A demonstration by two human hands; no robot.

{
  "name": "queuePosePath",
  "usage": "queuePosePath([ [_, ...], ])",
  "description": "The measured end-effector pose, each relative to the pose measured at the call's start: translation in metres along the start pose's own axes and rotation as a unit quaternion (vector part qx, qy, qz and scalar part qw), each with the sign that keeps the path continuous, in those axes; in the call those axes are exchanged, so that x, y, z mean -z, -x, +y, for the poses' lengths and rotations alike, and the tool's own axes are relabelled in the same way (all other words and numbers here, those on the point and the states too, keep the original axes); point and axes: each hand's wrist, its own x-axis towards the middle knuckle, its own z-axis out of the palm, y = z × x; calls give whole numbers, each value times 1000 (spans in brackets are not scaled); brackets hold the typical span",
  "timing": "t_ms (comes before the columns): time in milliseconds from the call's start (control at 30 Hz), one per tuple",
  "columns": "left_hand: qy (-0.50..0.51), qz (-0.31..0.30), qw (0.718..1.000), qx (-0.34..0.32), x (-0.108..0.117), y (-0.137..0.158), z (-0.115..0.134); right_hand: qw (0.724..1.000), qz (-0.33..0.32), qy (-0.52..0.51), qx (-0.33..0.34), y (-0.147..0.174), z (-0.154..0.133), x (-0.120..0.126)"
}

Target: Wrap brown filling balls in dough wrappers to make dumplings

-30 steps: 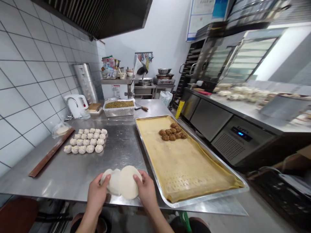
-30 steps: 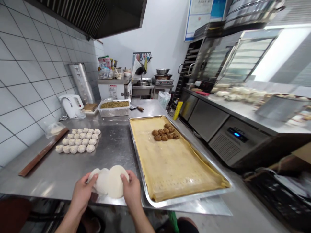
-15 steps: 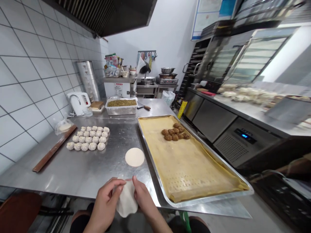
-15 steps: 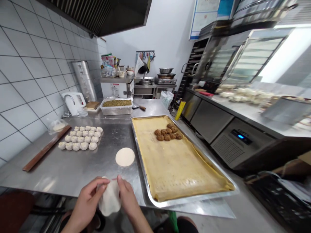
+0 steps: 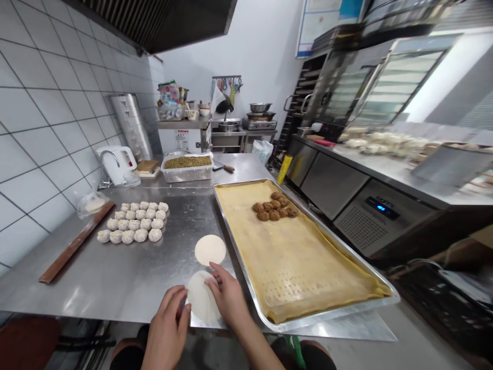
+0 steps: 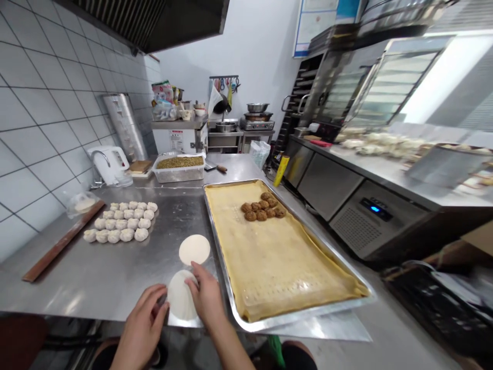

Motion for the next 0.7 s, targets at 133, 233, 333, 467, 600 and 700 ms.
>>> queuePosePath([
  [133, -170, -18, 942, -288, 1, 15, -13, 999, 4, 14, 33, 8, 13, 1],
  [233, -240, -20, 887, -394, -2, 22, -17, 999, 20, 23, 24, 7, 16, 2],
  [333, -237, 32, 887, -395, -8, 24, -17, 999, 32, 22, 7, 2, 18, 2],
  [467, -231, 52, 895, -378, -17, 22, -16, 999, 24, 30, 12, 0, 18, 4],
  [600, -254, 54, 888, -379, -32, 22, -25, 997, -3, 71, 35, 6, 16, 11],
  [700, -248, 89, 896, -357, -50, 28, -34, 995, -14, 89, 29, 11, 11, 17],
])
